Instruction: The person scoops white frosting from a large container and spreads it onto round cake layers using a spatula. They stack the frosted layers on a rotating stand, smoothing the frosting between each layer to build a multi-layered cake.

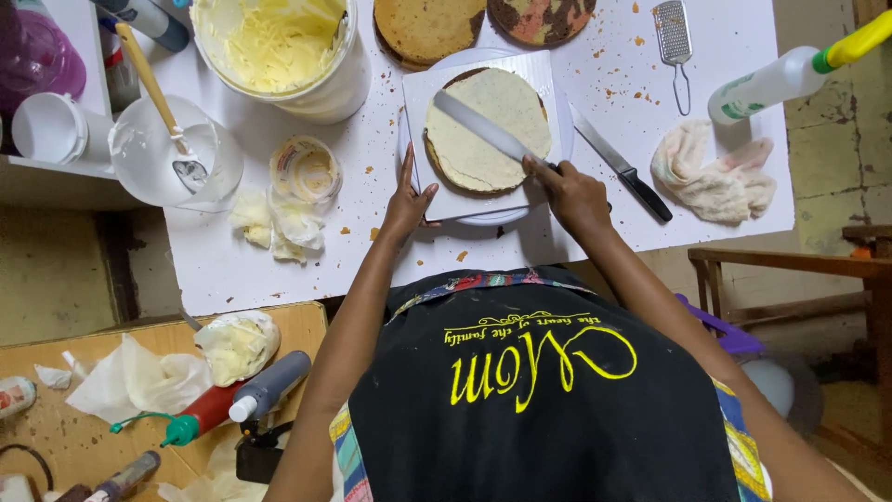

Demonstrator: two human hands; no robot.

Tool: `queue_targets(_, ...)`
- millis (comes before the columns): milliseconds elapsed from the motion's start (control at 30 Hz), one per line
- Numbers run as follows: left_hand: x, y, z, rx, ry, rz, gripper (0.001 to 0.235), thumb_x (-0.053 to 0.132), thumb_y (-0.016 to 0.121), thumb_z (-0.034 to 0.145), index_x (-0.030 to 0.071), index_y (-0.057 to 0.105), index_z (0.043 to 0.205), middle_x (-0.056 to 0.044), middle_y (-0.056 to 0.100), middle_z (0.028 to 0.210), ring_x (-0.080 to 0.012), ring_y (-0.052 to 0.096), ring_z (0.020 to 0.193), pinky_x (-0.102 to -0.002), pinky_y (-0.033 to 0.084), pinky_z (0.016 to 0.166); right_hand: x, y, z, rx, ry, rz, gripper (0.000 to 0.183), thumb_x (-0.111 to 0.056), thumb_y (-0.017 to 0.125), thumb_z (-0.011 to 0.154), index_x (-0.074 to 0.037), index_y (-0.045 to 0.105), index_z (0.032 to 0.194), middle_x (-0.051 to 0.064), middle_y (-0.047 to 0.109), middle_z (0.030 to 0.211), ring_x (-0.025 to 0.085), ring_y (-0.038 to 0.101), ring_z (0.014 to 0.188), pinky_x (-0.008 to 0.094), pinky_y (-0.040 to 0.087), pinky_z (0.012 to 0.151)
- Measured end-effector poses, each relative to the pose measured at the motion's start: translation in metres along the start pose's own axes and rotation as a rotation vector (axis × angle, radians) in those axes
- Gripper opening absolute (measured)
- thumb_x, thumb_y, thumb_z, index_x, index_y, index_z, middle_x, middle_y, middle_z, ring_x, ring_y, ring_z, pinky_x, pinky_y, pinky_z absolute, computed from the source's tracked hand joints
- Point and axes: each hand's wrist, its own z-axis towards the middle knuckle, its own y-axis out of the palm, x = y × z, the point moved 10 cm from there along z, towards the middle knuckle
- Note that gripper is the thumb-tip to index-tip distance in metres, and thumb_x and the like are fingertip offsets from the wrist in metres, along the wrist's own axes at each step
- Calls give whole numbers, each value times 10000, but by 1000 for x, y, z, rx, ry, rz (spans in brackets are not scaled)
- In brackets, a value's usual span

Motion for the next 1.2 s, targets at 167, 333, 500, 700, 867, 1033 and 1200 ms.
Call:
queue_targets(167,36,-1,-20,-5,-21,-22,795,249,595,1043,425,57,1601,-301,663,1029,-297,736,755,-355,721,651,32,-10,-17,-39,216,152,295,-189,601,1072,-267,718,1331,142,710,844,322,719,683,398,566,604)
queue_targets(333,32,-3,-21,4,-6,10,785,271,596,1043,414,62,1601,-306,667,1017,-303,738,745,-355,723,638,28,19,-52,-255,357,704,282,-179,637,1044,-183,740,1306,176,767,996,321,728,792,417,556,710)
queue_targets(500,22,-4,-15,3,7,91,800,306,610,1038,436,57,1602,-270,677,979,-313,723,712,-396,704,642,22,-21,-26,-106,410,688,281,-134,608,1078,-80,704,1337,263,731,1068,345,716,858,465,559,746)
queue_targets(700,65,-5,-39,-2,-11,27,805,320,609,1031,427,52,1602,-286,684,1030,-298,744,739,-338,712,643,9,-16,-17,-183,464,724,276,-101,592,1070,-52,698,1320,249,721,1134,387,719,1006,445,599,804)
queue_targets(867,34,-7,-23,71,54,154,771,343,637,1019,408,139,1604,-301,599,1244,-398,700,955,-469,616,801,-23,23,-31,-308,413,988,300,-111,587,1044,-64,694,1321,180,683,909,282,598,776,374,497,625)
queue_targets(1033,30,-35,-44,582,217,234,557,547,580,1007,139,540,1384,-122,521,1156,-257,615,959,-415,561,784,-52,25,-10,-300,266,1602,461,-86,455,1060,-81,486,1520,143,612,676,155,525,473,262,455,465)
queue_targets(1200,128,57,-81,-332,294,-143,804,399,846,849,221,444,1523,-126,657,1307,-311,652,1200,-429,533,1014,-62,-31,54,-58,50,1485,422,-143,447,1093,-34,517,1496,184,674,1274,177,616,1028,375,474,1011)
